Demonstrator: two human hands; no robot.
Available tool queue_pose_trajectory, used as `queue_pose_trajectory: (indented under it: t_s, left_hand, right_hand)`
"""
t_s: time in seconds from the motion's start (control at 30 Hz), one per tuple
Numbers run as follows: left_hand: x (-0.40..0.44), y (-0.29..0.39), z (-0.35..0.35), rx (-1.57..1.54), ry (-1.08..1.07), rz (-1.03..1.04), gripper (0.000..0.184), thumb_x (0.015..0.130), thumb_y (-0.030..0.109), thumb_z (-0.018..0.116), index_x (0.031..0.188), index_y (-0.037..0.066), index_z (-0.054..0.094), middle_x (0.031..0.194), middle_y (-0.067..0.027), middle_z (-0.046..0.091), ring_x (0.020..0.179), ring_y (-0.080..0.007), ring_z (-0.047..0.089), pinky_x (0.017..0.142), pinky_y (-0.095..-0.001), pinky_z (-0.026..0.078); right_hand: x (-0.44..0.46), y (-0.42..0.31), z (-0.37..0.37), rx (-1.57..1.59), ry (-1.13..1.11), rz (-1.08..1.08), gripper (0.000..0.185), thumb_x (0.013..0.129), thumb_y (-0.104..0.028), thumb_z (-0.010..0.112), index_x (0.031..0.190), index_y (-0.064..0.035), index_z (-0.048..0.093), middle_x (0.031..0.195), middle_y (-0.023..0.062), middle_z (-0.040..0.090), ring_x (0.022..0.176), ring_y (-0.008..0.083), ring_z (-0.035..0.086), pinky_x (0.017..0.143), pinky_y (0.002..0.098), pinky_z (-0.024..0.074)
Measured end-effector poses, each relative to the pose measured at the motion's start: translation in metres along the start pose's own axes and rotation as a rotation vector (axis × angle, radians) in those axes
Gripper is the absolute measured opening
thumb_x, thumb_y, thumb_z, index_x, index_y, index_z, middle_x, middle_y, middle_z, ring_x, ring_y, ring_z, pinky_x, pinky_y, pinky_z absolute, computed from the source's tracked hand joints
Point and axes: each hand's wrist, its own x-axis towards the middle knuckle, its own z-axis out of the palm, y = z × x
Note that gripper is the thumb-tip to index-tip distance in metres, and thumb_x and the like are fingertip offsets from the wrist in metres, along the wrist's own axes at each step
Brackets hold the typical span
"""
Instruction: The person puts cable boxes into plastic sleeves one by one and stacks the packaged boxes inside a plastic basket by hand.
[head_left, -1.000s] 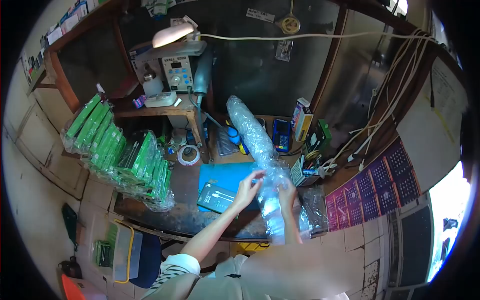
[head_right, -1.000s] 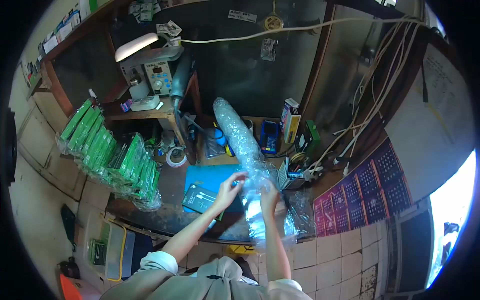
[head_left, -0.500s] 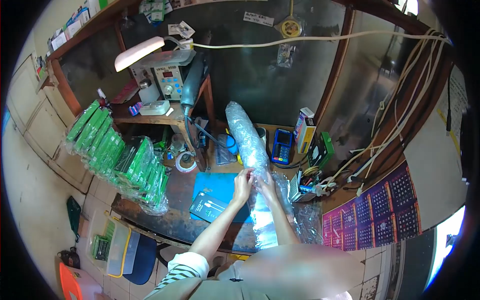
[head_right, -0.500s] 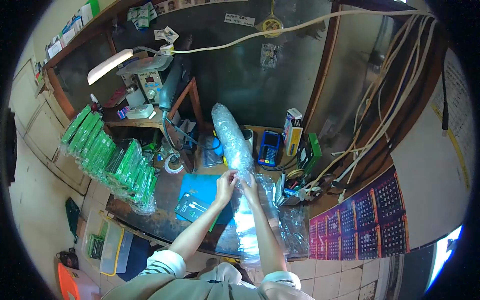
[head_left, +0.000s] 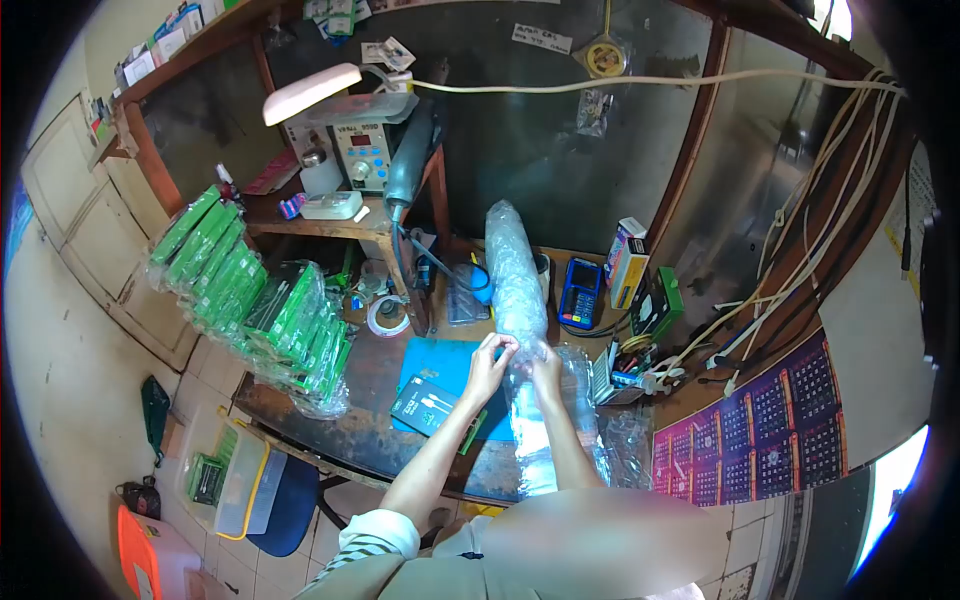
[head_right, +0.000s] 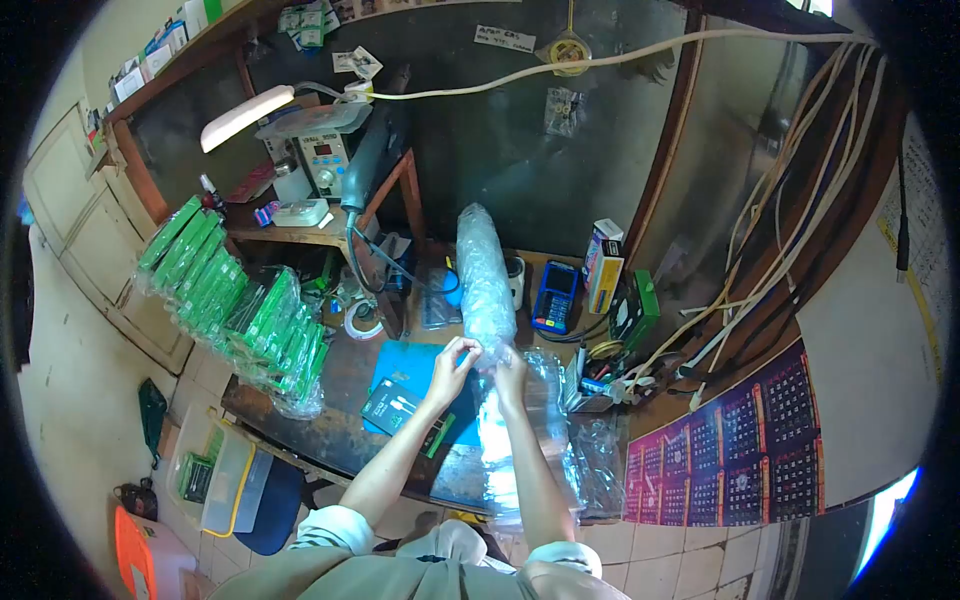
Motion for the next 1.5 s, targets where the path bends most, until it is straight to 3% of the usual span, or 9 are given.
queue_pose_trajectory:
  t_s: [0.17, 0.3, 0.43, 0.67, 0.9, 1.03, 1.13, 1.2, 1.5]
  left_hand:
    - [0.0, 0.01, -0.018, -0.035, -0.124, -0.007, 0.014, 0.081, 0.01, 0.056, 0.088, -0.002, 0.056, 0.081, -0.0094, 0.056, 0.08, -0.0185, 0.056, 0.075, -0.0281, 0.042]
    - [0.002, -0.003, -0.022, 0.119, -0.037, 0.109, 0.014, 0.083, 0.013, 0.056, 0.09, 0.001, 0.055, 0.107, -0.0131, 0.049, 0.099, -0.0233, 0.05, 0.085, -0.0305, 0.039]
    - [0.009, 0.019, -0.032, 0.028, -0.017, 0.153, 0.011, 0.084, 0.008, 0.052, 0.092, 0.0, 0.052, 0.126, -0.0184, 0.035, 0.107, -0.0284, 0.045, 0.092, -0.035, 0.035]
    - [0.008, 0.015, -0.027, -0.209, -0.137, 0.089, 0.013, 0.089, 0.009, 0.045, 0.099, 0.001, 0.048, 0.134, -0.0188, 0.032, 0.106, -0.0232, 0.049, 0.09, -0.0319, 0.037]
    - [0.0, 0.016, -0.024, -0.251, -0.185, -0.02, 0.012, 0.089, 0.009, 0.044, 0.097, 0.0, 0.046, 0.136, -0.0203, 0.031, 0.117, -0.0218, 0.042, 0.091, -0.0299, 0.035]
    - [-0.003, 0.014, -0.017, -0.166, -0.162, 0.046, 0.014, 0.09, 0.011, 0.044, 0.099, 0.0, 0.045, 0.126, -0.0181, 0.042, 0.109, -0.019, 0.046, 0.087, -0.0271, 0.036]
    - [0.0, 0.016, -0.012, -0.202, -0.107, 0.116, 0.014, 0.091, 0.013, 0.043, 0.098, 0.001, 0.043, 0.084, -0.0061, 0.042, 0.074, -0.0127, 0.04, 0.071, -0.0249, 0.038]
    - [-0.001, 0.016, -0.016, -0.193, -0.163, 0.039, 0.011, 0.092, 0.013, 0.042, 0.095, 0.002, 0.041, 0.086, -0.005, 0.043, 0.075, -0.0107, 0.039, 0.07, -0.0241, 0.037]
    - [-0.008, 0.007, -0.004, -0.16, -0.157, -0.077, 0.012, 0.093, 0.016, 0.038, 0.098, 0.006, 0.038, 0.079, -0.01, 0.048, 0.075, -0.0152, 0.048, 0.07, -0.0297, 0.04]
  right_hand:
    - [0.011, -0.006, 0.013, 0.309, -0.04, 0.008, 0.035, 0.077, 0.004, 0.043, 0.111, 0.0033, 0.052, 0.1, 0.0099, 0.056, 0.086, 0.017, 0.056, 0.073, 0.0307, 0.0474]
    - [0.009, -0.015, 0.015, 0.8, -0.241, 0.223, 0.038, 0.074, -0.007, 0.044, 0.111, 0.0001, 0.044, 0.104, 0.0141, 0.052, 0.103, 0.0235, 0.049, 0.089, 0.0386, 0.0385]
    - [-0.02, -0.043, 0.031, 0.632, -0.088, 0.004, 0.05, 0.077, 0.0, 0.046, 0.123, -0.0067, 0.027, 0.113, 0.0171, 0.046, 0.107, 0.0246, 0.047, 0.093, 0.0354, 0.0359]
    - [-0.024, -0.044, 0.03, -0.377, 0.027, -0.547, 0.019, 0.077, -0.002, 0.059, 0.096, 0.0016, 0.058, 0.099, 0.0134, 0.05, 0.098, 0.0256, 0.049, 0.087, 0.0318, 0.0372]
    - [-0.005, -0.024, 0.025, -0.953, 0.073, -0.863, 0.028, 0.077, 0.001, 0.053, 0.104, 0.0009, 0.059, 0.095, 0.0178, 0.05, 0.09, 0.0289, 0.049, 0.076, 0.034, 0.0417]
    - [0.026, -0.017, 0.021, -0.644, -0.093, -0.644, 0.031, 0.08, 0.001, 0.047, 0.111, 0.0048, 0.054, 0.103, 0.0223, 0.052, 0.096, 0.0335, 0.051, 0.086, 0.0371, 0.0394]
    - [0.023, -0.02, 0.029, -0.239, -0.203, -0.368, 0.045, 0.081, 0.003, 0.045, 0.126, 0.0027, 0.04, 0.118, 0.0201, 0.049, 0.107, 0.0271, 0.05, 0.091, 0.0316, 0.0377]
    - [0.013, -0.034, 0.032, 0.007, -0.276, -0.099, 0.061, 0.08, 0.004, 0.044, 0.137, -0.0001, 0.021, 0.13, 0.0138, 0.04, 0.116, 0.021, 0.042, 0.095, 0.0296, 0.0344]
    - [0.007, -0.015, 0.022, 0.184, -0.374, 0.051, 0.059, 0.079, 0.006, 0.039, 0.136, 0.0035, 0.02, 0.139, 0.0138, 0.027, 0.125, 0.0198, 0.031, 0.102, 0.0289, 0.0272]
